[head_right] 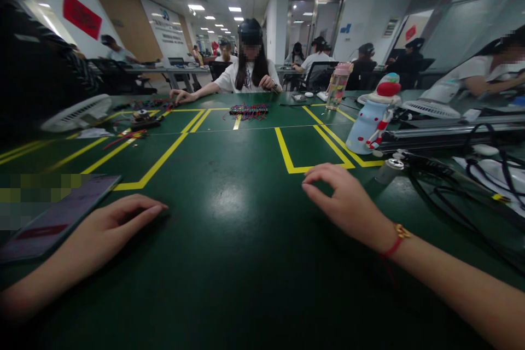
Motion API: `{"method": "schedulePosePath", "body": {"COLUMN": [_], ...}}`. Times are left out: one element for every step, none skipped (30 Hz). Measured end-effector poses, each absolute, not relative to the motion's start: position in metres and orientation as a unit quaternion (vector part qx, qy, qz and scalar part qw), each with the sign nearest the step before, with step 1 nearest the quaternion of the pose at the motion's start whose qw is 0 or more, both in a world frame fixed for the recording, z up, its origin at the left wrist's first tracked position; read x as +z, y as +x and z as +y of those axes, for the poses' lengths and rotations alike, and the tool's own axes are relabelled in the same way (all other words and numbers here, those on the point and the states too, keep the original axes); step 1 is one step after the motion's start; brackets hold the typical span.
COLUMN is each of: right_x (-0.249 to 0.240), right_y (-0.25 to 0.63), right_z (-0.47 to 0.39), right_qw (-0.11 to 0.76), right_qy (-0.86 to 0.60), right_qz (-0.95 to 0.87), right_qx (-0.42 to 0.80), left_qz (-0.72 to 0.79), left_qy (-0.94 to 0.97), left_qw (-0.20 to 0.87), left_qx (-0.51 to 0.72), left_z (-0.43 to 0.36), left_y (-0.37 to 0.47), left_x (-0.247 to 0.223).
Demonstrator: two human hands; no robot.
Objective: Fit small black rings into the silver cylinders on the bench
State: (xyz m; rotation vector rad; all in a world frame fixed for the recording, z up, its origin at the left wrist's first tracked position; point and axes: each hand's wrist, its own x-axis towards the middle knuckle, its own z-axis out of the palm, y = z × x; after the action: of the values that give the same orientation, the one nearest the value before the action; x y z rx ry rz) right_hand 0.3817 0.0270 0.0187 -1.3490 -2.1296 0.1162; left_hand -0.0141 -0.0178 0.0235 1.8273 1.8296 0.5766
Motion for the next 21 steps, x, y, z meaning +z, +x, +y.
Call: {"method": "schedulePosePath", "body": {"right_x": [0.022, 0.025, 0.027, 0.029, 0.030, 0.031, 0.031, 0.031, 0.031, 0.031, 0.031, 0.031, 0.031, 0.031, 0.032, 0.032, 0.033, 0.033, 0.034, 0.034, 0.034], "right_y": [0.402, 0.421, 0.440, 0.457, 0.473, 0.485, 0.495, 0.502, 0.506, 0.508, 0.508, 0.507, 0.506, 0.505, 0.504, 0.504, 0.505, 0.506, 0.507, 0.509, 0.511], "right_z": [0.029, 0.032, 0.034, 0.037, 0.040, 0.042, 0.043, 0.044, 0.045, 0.044, 0.044, 0.044, 0.044, 0.044, 0.044, 0.044, 0.044, 0.045, 0.045, 0.046, 0.046], "right_qw": [0.312, 0.319, 0.320, 0.318, 0.308, 0.293, 0.277, 0.262, 0.250, 0.243, 0.240, 0.242, 0.247, 0.251, 0.254, 0.255, 0.254, 0.250, 0.245, 0.242, 0.240], "right_qy": [-0.534, -0.558, -0.581, -0.604, -0.632, -0.664, -0.699, -0.732, -0.758, -0.775, -0.784, -0.789, -0.792, -0.795, -0.799, -0.804, -0.808, -0.811, -0.814, -0.817, -0.820], "right_qz": [-0.786, -0.763, -0.739, -0.713, -0.688, -0.663, -0.638, -0.613, -0.592, -0.576, -0.567, -0.561, -0.555, -0.548, -0.541, -0.534, -0.528, -0.525, -0.524, -0.521, -0.516], "right_qx": [-0.009, -0.067, -0.119, -0.158, -0.180, -0.182, -0.167, -0.142, -0.115, -0.091, -0.073, -0.065, -0.063, -0.064, -0.063, -0.061, -0.058, -0.056, -0.054, -0.056, -0.058], "left_qz": [0.670, 0.671, 0.673, 0.676, 0.679, 0.682, 0.685, 0.687, 0.689, 0.688, 0.688, 0.686, 0.682, 0.680, 0.680, 0.681, 0.684, 0.687, 0.691, 0.691, 0.687], "left_qy": [0.667, 0.665, 0.661, 0.657, 0.653, 0.649, 0.646, 0.644, 0.643, 0.643, 0.644, 0.645, 0.648, 0.649, 0.649, 0.647, 0.645, 0.643, 0.640, 0.641, 0.644], "left_qw": [0.246, 0.246, 0.244, 0.239, 0.234, 0.229, 0.225, 0.222, 0.222, 0.223, 0.226, 0.231, 0.239, 0.246, 0.248, 0.246, 0.240, 0.232, 0.225, 0.225, 0.233], "left_qx": [0.212, 0.217, 0.224, 0.232, 0.241, 0.247, 0.251, 0.251, 0.251, 0.249, 0.247, 0.245, 0.241, 0.237, 0.236, 0.237, 0.242, 0.246, 0.250, 0.248, 0.240], "left_z": [-0.017, -0.015, -0.014, -0.013, -0.013, -0.012, -0.012, -0.012, -0.012, -0.013, -0.013, -0.014, -0.014, -0.015, -0.015, -0.015, -0.016, -0.016, -0.016, -0.016, -0.016], "left_y": [-0.015, -0.016, -0.017, -0.018, -0.018, -0.019, -0.019, -0.019, -0.019, -0.020, -0.020, -0.020, -0.019, -0.019, -0.019, -0.018, -0.018, -0.017, -0.017, -0.017, -0.017], "left_x": [0.021, 0.017, 0.014, 0.010, 0.007, 0.005, 0.003, 0.003, 0.003, 0.004, 0.005, 0.007, 0.008, 0.009, 0.010, 0.011, 0.011, 0.012, 0.012, 0.013, 0.013]}}
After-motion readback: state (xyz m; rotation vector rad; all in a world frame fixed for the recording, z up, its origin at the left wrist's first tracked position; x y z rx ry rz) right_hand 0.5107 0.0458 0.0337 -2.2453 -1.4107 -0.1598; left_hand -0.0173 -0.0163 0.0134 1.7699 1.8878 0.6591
